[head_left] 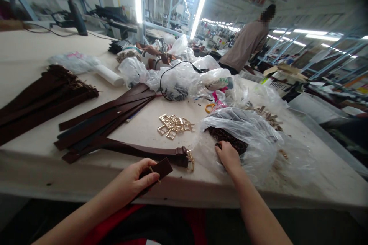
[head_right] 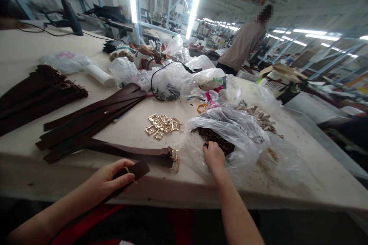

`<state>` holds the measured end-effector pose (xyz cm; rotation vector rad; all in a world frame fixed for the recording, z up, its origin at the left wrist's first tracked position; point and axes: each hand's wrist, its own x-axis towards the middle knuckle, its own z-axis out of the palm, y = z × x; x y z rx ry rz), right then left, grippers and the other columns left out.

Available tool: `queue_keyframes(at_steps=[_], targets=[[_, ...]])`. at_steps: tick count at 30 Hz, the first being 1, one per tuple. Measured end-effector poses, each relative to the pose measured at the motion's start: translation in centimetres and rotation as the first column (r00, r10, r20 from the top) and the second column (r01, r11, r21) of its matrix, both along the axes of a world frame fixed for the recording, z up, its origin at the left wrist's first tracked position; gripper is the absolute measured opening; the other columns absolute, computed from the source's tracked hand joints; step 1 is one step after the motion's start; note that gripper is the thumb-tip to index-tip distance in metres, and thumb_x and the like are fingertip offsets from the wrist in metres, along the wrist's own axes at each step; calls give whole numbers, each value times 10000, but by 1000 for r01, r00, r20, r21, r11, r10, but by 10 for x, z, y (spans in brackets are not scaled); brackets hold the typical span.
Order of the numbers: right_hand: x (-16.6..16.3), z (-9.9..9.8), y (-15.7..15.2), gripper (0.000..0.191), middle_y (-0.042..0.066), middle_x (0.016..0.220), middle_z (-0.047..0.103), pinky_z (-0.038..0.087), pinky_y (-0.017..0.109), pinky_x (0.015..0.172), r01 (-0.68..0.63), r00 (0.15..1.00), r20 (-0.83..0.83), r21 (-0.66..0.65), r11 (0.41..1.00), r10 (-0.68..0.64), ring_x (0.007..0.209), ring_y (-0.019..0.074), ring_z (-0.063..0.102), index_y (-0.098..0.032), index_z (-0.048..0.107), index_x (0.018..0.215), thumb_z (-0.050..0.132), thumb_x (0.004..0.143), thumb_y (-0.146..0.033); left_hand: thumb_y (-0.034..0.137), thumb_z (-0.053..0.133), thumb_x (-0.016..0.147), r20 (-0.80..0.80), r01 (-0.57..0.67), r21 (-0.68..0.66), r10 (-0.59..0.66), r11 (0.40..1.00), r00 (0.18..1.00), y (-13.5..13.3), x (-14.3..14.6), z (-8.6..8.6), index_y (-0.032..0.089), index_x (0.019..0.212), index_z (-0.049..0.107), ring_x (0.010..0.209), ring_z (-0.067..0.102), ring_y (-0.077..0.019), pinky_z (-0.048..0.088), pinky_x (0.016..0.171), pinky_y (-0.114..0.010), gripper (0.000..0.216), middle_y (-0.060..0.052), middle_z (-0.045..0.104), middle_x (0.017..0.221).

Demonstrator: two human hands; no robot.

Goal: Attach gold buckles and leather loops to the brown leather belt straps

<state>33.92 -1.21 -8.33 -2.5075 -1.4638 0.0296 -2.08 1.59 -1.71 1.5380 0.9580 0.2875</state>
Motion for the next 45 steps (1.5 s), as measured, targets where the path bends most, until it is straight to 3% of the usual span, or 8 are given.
queue_keyframes(at_steps=[7, 11, 14, 18, 25, 31, 36, 45], targets=[[2, 6, 0, 145, 78, 804, 587, 359, 278, 643, -20, 995, -96, -6, 1000, 20, 748, 193, 547, -151, 593, 781, 543, 709, -266, 429, 508, 781, -11, 15, 19, -15, 1000, 1000, -3, 4, 1, 169, 917, 560, 618, 531, -129, 381, 543, -194, 298, 6, 620, 727], [-41, 22, -10, 163, 7, 661, 522, 357, 260, 576, -105, 953, -276, 78, 991, 123, 622, 147, 491, -187, 495, 692, 566, 715, -332, 377, 514, 785, -27, 31, 56, -30, 998, 999, -5, 7, 3, 170, 928, 569, 669, 544, -134, 393, 574, -199, 258, -2, 625, 769], [-101, 34, -20, 307, -63, 564, 409, 314, 231, 478, -184, 623, -718, 251, 950, 310, 499, 99, 386, -212, 394, 654, 627, 677, -411, 367, 509, 789, -12, -14, 91, 15, 996, 1000, -7, 8, 6, 175, 945, 560, 687, 552, -138, 404, 588, -204, 252, -3, 629, 781], [-166, 43, -22, 370, -81, 559, 406, 297, 208, 446, -103, 220, -928, 284, 953, 300, 473, 75, 370, -211, 379, 648, 685, 617, -416, 390, 507, 800, -15, -82, 190, 86, 978, 996, -9, 7, 10, 181, 971, 548, 697, 555, -143, 408, 617, -217, 273, 5, 622, 771], [-184, 44, -20, 229, -54, 601, 518, 332, 206, 465, -109, 132, -942, 296, 949, 309, 499, 75, 426, -183, 566, 768, 663, 662, -361, 365, 508, 809, -76, -100, 338, 133, 936, 988, -10, 6, 9, 196, 992, 558, 743, 568, -159, 406, 670, -232, 254, 0, 641, 832], [-183, 50, -30, 354, -5, 672, 617, 444, 282, 664, -20, -76, -964, 256, 967, 254, 645, 122, 559, -186, 601, 976, 589, 735, -444, 395, 506, 810, -111, -115, 398, 172, 910, 979, -9, 8, 5, 209, 996, 557, 741, 573, -171, 409, 675, -244, 268, -7, 641, 832], [-186, 41, -28, 283, -33, 617, 577, 427, 260, 608, 143, -52, -960, 264, 954, 273, 568, 104, 527, -190, 589, 852, 656, 692, -414, 391, 496, 815, -132, -107, 407, 174, 907, 976, -10, 8, 5, 212, 992, 558, 731, 571, -169, 405, 657, -238, 259, -7, 640, 824], [-180, 42, -28, 239, -29, 654, 507, 358, 232, 600, 54, 115, -926, 366, 929, 358, 613, 105, 442, -188, 566, 777, 576, 766, -426, 383, 492, 819, -152, -46, 367, 109, 929, 982, -14, 12, 5, 215, 994, 552, 704, 571, -156, 396, 630, -232, 250, 6, 638, 788]])
